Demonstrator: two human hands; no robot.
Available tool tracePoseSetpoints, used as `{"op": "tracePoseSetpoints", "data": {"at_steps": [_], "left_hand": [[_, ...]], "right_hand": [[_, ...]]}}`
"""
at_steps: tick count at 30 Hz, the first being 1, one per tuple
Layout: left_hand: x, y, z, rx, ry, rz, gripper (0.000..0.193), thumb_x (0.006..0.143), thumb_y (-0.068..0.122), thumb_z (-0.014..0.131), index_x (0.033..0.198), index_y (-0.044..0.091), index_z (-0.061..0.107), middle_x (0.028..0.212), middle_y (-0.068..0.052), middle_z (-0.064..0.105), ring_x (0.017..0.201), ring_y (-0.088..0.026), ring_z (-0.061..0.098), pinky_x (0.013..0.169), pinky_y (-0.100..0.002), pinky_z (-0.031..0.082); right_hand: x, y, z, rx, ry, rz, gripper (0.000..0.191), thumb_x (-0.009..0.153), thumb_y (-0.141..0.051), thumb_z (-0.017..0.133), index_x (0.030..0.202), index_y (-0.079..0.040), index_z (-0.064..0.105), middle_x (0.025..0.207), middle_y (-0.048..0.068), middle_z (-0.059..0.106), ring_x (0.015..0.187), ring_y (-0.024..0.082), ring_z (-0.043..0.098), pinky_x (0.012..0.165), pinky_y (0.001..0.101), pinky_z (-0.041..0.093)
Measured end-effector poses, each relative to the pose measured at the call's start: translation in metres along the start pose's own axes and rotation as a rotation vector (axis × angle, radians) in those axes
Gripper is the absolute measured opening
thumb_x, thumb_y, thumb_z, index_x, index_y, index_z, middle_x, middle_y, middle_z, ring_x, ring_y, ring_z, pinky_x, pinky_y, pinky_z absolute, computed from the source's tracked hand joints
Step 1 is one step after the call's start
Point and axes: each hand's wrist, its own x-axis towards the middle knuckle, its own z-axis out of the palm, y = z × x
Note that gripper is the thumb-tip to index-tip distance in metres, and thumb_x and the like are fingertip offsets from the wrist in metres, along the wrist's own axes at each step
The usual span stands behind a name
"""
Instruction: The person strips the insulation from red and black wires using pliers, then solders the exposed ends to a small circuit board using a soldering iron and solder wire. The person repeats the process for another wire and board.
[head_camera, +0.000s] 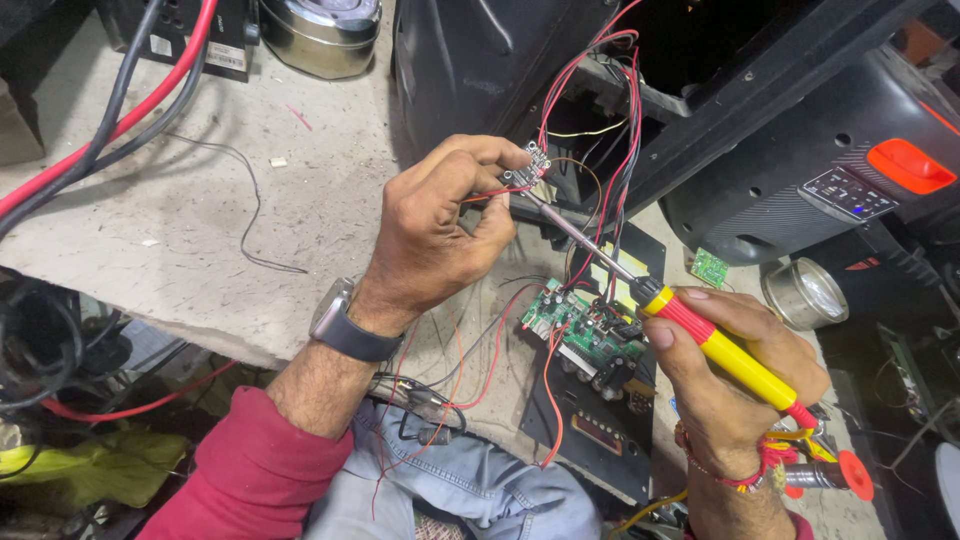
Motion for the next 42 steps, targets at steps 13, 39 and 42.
{"op": "tracePoseSetpoints", "data": {"at_steps": [13, 39, 42], "left_hand": [[0.000, 0.000, 0.000, -0.001, -0.001, 0.009, 0.015, 0.089, -0.010, 0.069, 0.095, -0.002, 0.057, 0.120, -0.015, 0.071, 0.102, -0.020, 0.076, 0.084, -0.028, 0.064], [-0.001, 0.000, 0.000, -0.010, 0.025, 0.003, 0.017, 0.091, -0.009, 0.070, 0.096, -0.001, 0.056, 0.120, -0.015, 0.071, 0.105, -0.020, 0.076, 0.085, -0.029, 0.065], [-0.001, -0.001, 0.000, 0.000, 0.020, 0.015, 0.017, 0.090, -0.009, 0.069, 0.096, -0.001, 0.056, 0.120, -0.015, 0.071, 0.105, -0.020, 0.076, 0.085, -0.029, 0.066]], "right_hand": [[0.004, -0.021, -0.002, 0.001, -0.099, -0.036, 0.033, 0.088, -0.004, 0.086, 0.115, 0.000, 0.067, 0.105, 0.017, 0.074, 0.099, 0.023, 0.075, 0.089, 0.0289, 0.060], [-0.002, -0.008, -0.003, 0.029, -0.006, -0.053, 0.028, 0.093, -0.009, 0.087, 0.113, 0.001, 0.069, 0.105, 0.016, 0.075, 0.096, 0.019, 0.076, 0.088, 0.0252, 0.060], [0.001, -0.011, 0.000, 0.066, 0.005, -0.051, 0.029, 0.091, -0.010, 0.086, 0.114, -0.001, 0.069, 0.103, 0.014, 0.075, 0.096, 0.018, 0.075, 0.089, 0.0256, 0.060]]}}
